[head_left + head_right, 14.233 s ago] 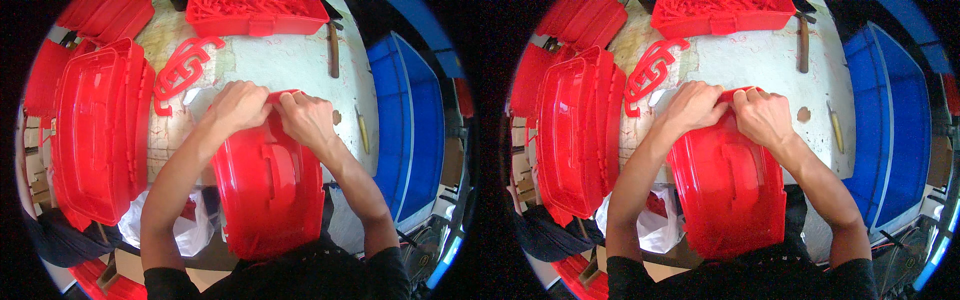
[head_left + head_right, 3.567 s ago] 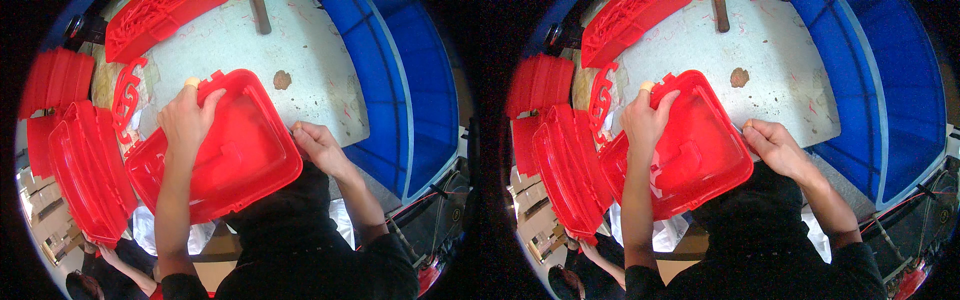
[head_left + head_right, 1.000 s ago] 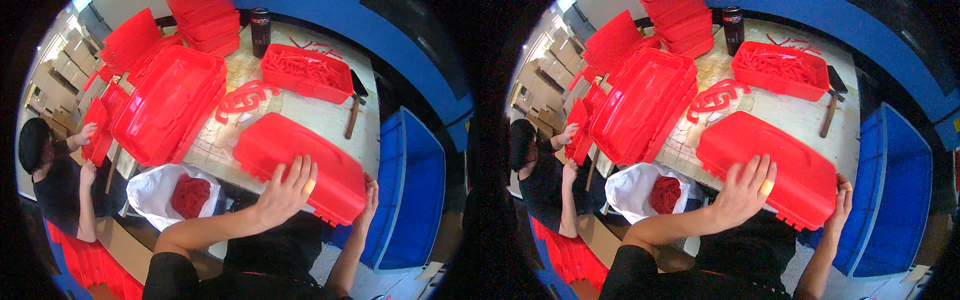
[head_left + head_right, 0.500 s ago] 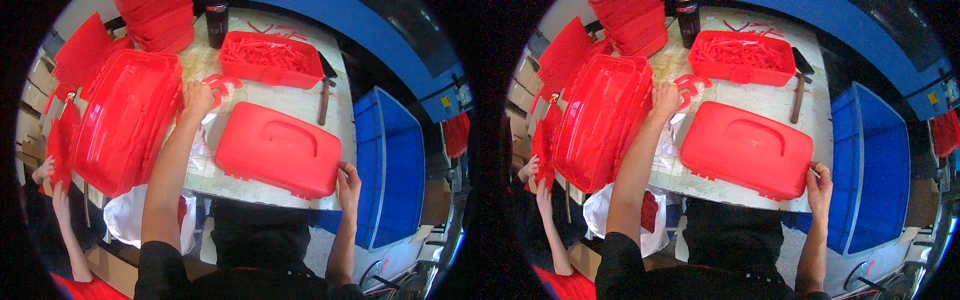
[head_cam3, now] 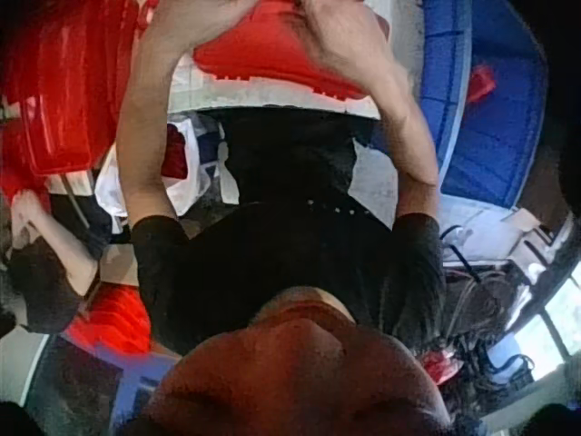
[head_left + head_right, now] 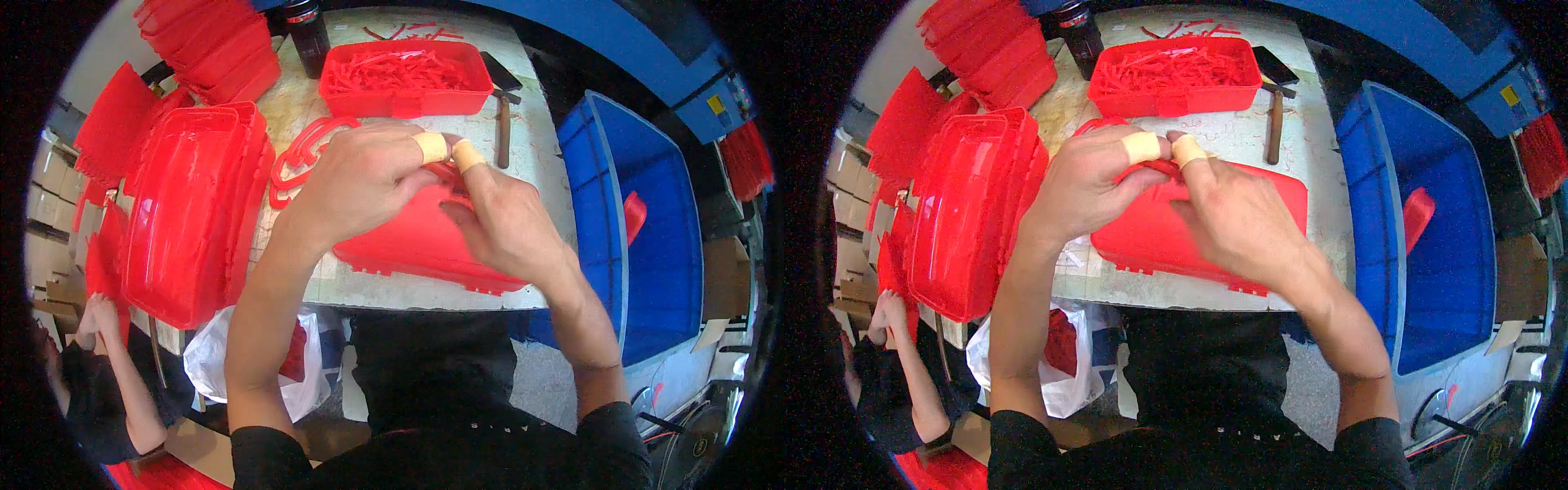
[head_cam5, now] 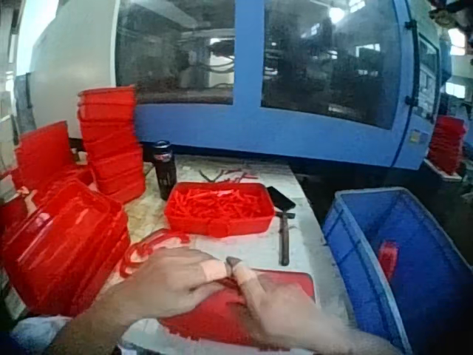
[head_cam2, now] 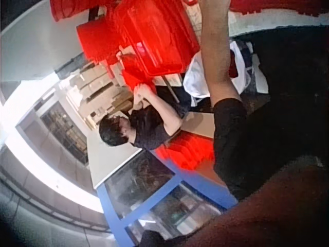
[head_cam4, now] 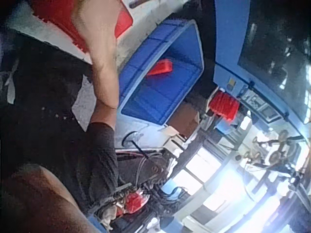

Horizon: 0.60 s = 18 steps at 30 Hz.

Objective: The person trims excess plastic flash from red rectangular containers using a small knife. They repeatedly pick up a container, scrape edges and corners, and place the trimmed pieces into a blue bin. A coworker is visible across the table performing a similar task.

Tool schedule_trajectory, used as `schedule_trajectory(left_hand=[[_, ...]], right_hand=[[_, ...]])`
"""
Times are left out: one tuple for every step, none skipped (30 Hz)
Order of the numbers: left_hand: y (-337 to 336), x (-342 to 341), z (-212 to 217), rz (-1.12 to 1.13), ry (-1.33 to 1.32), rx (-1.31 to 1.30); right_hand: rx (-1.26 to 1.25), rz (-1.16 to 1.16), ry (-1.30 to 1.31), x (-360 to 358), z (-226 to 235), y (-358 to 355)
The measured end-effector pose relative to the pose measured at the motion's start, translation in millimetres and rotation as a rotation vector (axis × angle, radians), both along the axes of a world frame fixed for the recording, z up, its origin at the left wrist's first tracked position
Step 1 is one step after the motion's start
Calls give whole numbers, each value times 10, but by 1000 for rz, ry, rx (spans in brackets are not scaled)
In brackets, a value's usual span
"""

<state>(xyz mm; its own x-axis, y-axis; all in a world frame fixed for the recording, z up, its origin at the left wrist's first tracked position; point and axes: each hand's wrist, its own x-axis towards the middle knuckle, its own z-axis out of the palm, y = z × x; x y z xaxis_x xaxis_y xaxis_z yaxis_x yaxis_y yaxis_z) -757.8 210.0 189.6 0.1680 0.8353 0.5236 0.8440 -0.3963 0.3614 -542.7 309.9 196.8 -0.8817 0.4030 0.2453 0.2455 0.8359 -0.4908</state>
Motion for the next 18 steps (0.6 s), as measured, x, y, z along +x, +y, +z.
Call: schedule_trajectory(left_hand=[[-1, 6, -30, 97, -91, -52], [-3, -15, -100, 143, -192, -36], [12, -60, -203, 187, -285, 20], [-10, -140, -319, 384, -433, -102], [8, -160, -490, 516, -371, -233], [26, -158, -679, 662, -320, -363], [47, -167, -849, 819, -284, -576], [65, -193, -987, 791, -255, -478], [89, -206, -1109, 778, -249, -463], [113, -223, -1198, 757, -259, -473], [145, -253, -1250, 720, -224, -453], [181, -289, -1273, 677, -209, -463], [217, -340, -1268, 642, -194, -442], [263, -397, -1245, 598, -154, -456], [318, -452, -1219, 530, -119, -440], [371, -499, -1197, 462, -88, -429], [415, -540, -1179, 406, -54, -469], [454, -570, -1168, 362, -25, -467]], right_hand=[[-110, -28, -58, -16, 17, 89], [-202, -6, -53, 19, 25, 217], [-293, 14, -54, 72, 4, 370], [-388, -55, 26, 92, -59, 528], [-490, -174, 78, 101, -165, 657], [-635, -196, 70, 116, -307, 726], [-671, -132, 54, 111, -459, 770], [-706, -109, 15, 86, -605, 802], [-753, -132, -65, 56, -741, 814], [-694, -74, -1, 17, -861, 811], [-642, -54, 58, -18, -938, 827], [-615, -5, 106, -47, -993, 828], [-579, 81, 188, -76, -1016, 830], [-732, 40, 199, -87, -1008, 829], [-850, 28, 240, -95, -975, 831], [-969, 32, 301, -88, -929, 813], [-1092, 33, 361, -77, -869, 785], [-1020, 71, 372, -73, -833, 705]])
